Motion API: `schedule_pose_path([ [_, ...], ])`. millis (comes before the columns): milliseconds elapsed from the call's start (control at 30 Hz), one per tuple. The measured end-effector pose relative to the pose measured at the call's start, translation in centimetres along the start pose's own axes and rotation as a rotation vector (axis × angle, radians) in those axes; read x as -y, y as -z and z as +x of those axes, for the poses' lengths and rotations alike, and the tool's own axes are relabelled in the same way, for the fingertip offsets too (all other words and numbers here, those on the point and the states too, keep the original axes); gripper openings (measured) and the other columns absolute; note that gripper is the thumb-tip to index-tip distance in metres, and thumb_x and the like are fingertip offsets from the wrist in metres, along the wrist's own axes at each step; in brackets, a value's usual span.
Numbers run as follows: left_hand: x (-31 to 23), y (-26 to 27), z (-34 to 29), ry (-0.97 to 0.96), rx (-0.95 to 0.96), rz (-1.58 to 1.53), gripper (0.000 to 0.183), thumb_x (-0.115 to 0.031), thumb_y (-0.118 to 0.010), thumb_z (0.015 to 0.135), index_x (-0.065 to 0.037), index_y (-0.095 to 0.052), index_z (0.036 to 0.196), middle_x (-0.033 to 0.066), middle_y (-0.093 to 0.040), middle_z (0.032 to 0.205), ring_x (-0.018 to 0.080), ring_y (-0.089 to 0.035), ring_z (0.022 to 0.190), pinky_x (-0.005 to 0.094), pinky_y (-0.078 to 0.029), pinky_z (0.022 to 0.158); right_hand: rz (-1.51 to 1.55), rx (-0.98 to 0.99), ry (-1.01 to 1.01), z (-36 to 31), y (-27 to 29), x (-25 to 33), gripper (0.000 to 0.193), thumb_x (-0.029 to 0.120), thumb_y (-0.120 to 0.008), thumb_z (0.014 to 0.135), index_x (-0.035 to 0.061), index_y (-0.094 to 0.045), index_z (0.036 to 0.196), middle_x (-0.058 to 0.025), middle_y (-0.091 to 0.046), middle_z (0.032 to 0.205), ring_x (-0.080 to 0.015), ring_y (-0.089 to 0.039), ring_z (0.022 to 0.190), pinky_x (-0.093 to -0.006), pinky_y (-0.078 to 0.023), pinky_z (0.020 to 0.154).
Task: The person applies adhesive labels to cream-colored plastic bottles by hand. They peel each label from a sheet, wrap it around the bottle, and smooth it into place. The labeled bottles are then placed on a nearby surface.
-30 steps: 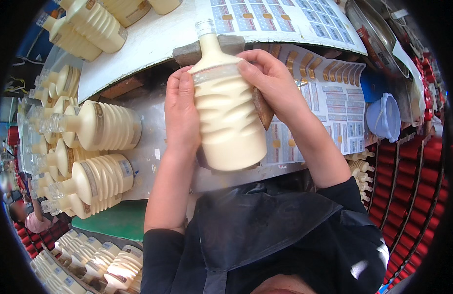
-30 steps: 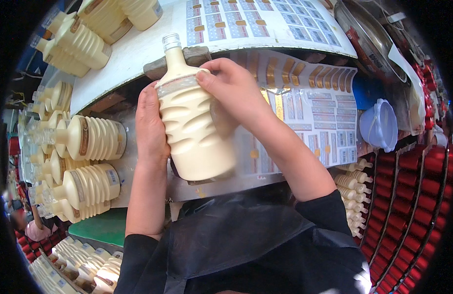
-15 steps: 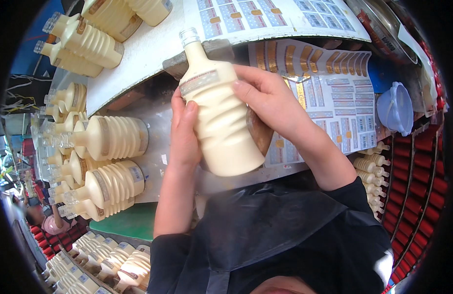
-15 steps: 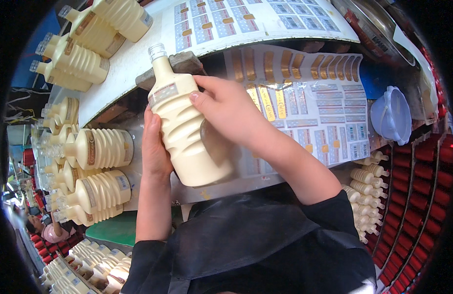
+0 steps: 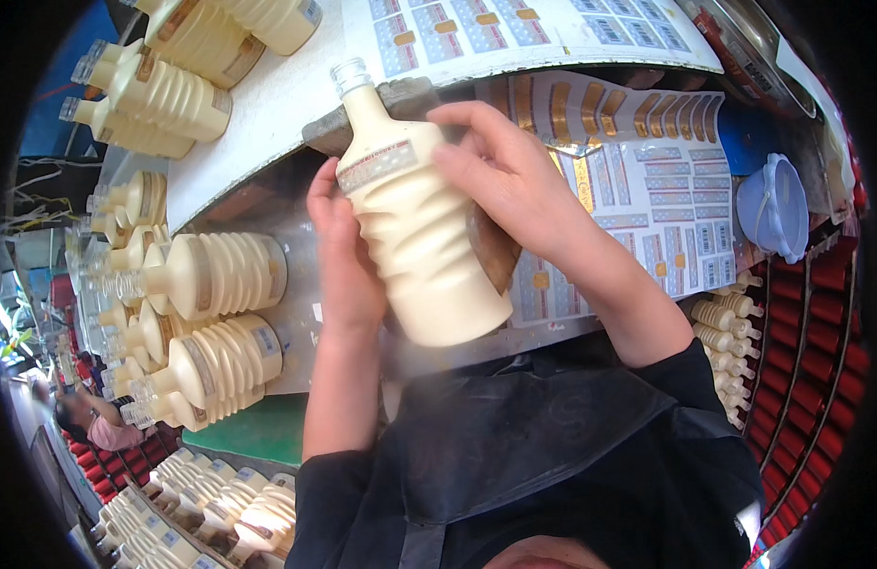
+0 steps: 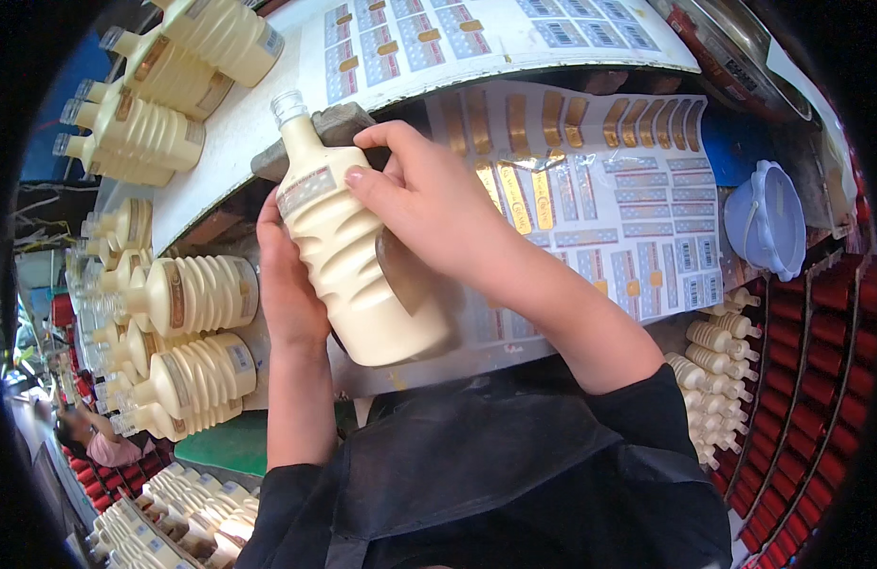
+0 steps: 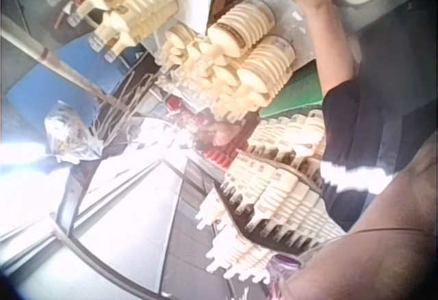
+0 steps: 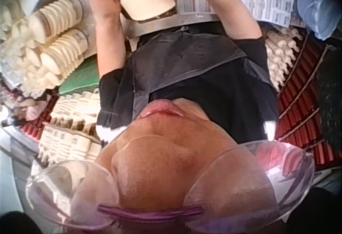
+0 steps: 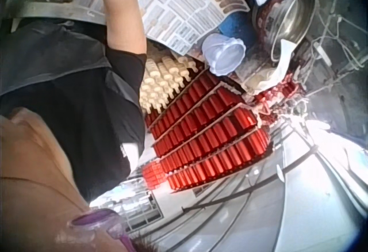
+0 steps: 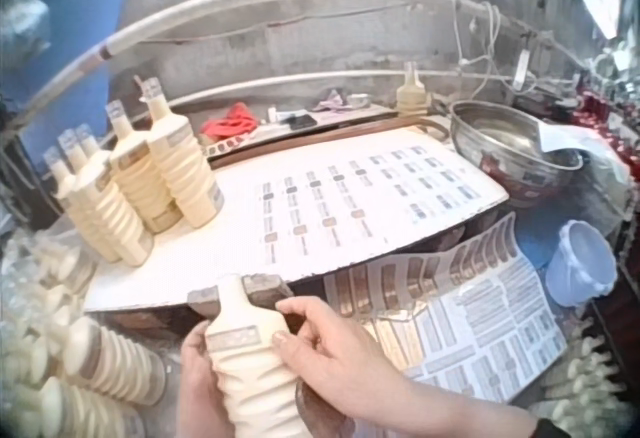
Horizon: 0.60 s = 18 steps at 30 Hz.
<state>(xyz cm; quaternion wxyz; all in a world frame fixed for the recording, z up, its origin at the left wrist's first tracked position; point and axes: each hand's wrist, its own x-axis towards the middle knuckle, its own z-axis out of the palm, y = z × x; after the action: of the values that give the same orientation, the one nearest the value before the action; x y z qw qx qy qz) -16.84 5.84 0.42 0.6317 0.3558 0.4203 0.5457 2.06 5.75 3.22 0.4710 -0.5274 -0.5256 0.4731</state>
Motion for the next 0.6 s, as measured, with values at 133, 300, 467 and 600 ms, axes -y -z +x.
schedule_pose_path([
  [133,-1.1,0.1,1.2,-0.011,0.009,0.009,0.041,-0.03,-0.052,0.107,-0.003,-0.044,0.137,0.0118,-0.055,0.131,0.0201,-0.058,0.118,0.0372,-0.049,0.104,-0.182,-0.045,-0.028,0.7,-0.7,1.1,0.052,0.04,-0.074,0.09,-0.0033,-0.061,0.116,-0.0101,-0.064,0.077,-0.0197,-0.064,0.071,-0.0358,-0.05,0.064],
  [300,-1.2,-0.2,1.4,-0.002,0.013,-0.038,0.031,-0.017,-0.059,0.104,-0.002,-0.049,0.129,0.0091,-0.058,0.122,0.0161,-0.059,0.11,0.0326,-0.051,0.099,-0.183,-0.066,-0.039,1.0,-1.0,1.6,0.053,0.041,-0.077,0.087,-0.0028,-0.062,0.113,-0.0093,-0.062,0.073,-0.0186,-0.061,0.065,-0.0355,-0.049,0.061],
  [467,-1.0,-0.2,1.5,-0.017,-0.003,0.013,0.034,-0.021,-0.056,0.106,-0.002,-0.048,0.133,0.0118,-0.06,0.123,0.0186,-0.063,0.111,0.0351,-0.054,0.098,-0.124,-0.071,-0.037,1.0,-1.0,0.9,0.051,0.039,-0.077,0.087,-0.0023,-0.062,0.113,-0.0077,-0.062,0.074,-0.0166,-0.06,0.065,-0.0342,-0.048,0.06],
  [600,-0.8,-0.1,1.5,-0.021,-0.018,0.06,0.038,-0.024,-0.054,0.107,-0.003,-0.046,0.136,0.013,-0.061,0.127,0.0203,-0.063,0.115,0.037,-0.054,0.1,0.008,-0.036,-0.058,1.1,-0.9,0.2,0.044,0.035,-0.073,0.092,-0.0016,-0.063,0.114,-0.0043,-0.062,0.076,-0.0124,-0.058,0.069,-0.031,-0.048,0.064],
])
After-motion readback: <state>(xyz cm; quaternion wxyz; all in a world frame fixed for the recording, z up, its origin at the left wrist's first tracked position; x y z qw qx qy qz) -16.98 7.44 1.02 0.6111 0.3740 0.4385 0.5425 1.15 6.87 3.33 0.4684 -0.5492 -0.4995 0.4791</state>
